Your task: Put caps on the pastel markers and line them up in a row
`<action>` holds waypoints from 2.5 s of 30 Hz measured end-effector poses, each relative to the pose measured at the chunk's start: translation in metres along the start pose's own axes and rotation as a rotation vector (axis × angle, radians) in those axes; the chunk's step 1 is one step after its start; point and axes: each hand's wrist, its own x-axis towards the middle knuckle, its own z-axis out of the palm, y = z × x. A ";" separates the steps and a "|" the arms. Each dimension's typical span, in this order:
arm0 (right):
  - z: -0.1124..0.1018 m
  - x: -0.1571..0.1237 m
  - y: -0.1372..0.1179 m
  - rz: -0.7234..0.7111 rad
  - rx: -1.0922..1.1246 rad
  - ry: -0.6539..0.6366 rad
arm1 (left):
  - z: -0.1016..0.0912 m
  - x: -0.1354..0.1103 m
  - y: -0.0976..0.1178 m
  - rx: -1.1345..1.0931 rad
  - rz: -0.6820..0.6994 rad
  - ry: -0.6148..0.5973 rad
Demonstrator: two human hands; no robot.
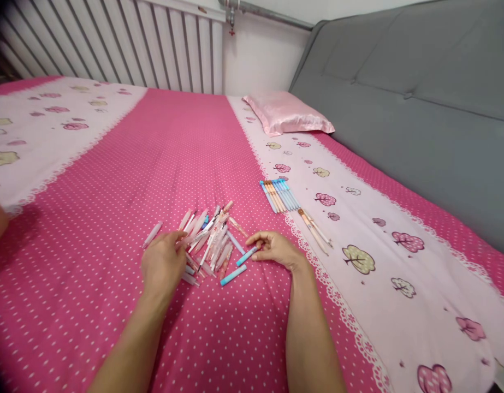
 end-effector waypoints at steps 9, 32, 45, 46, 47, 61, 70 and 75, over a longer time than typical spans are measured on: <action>0.001 0.000 -0.001 0.011 -0.146 -0.006 | -0.001 -0.001 0.003 0.006 0.023 -0.006; 0.003 0.006 0.006 -0.017 0.207 0.326 | 0.005 -0.003 0.011 -0.513 0.160 -0.018; 0.004 0.008 0.011 -0.071 0.210 0.337 | 0.006 -0.004 0.009 -0.368 0.149 -0.083; 0.005 0.008 0.011 -0.072 0.198 0.342 | 0.005 -0.004 0.010 -0.361 0.145 -0.092; 0.005 0.008 0.011 -0.073 0.181 0.346 | 0.003 -0.005 0.011 -0.349 0.136 -0.106; 0.033 0.010 -0.012 -0.300 -0.775 0.314 | -0.008 -0.008 0.019 -0.054 0.019 -0.259; 0.038 0.009 -0.007 -0.338 -0.731 0.380 | -0.009 -0.009 0.019 0.017 0.023 -0.337; 0.031 0.013 -0.001 -0.371 -0.409 0.434 | -0.013 -0.006 0.020 -0.115 -0.050 -0.351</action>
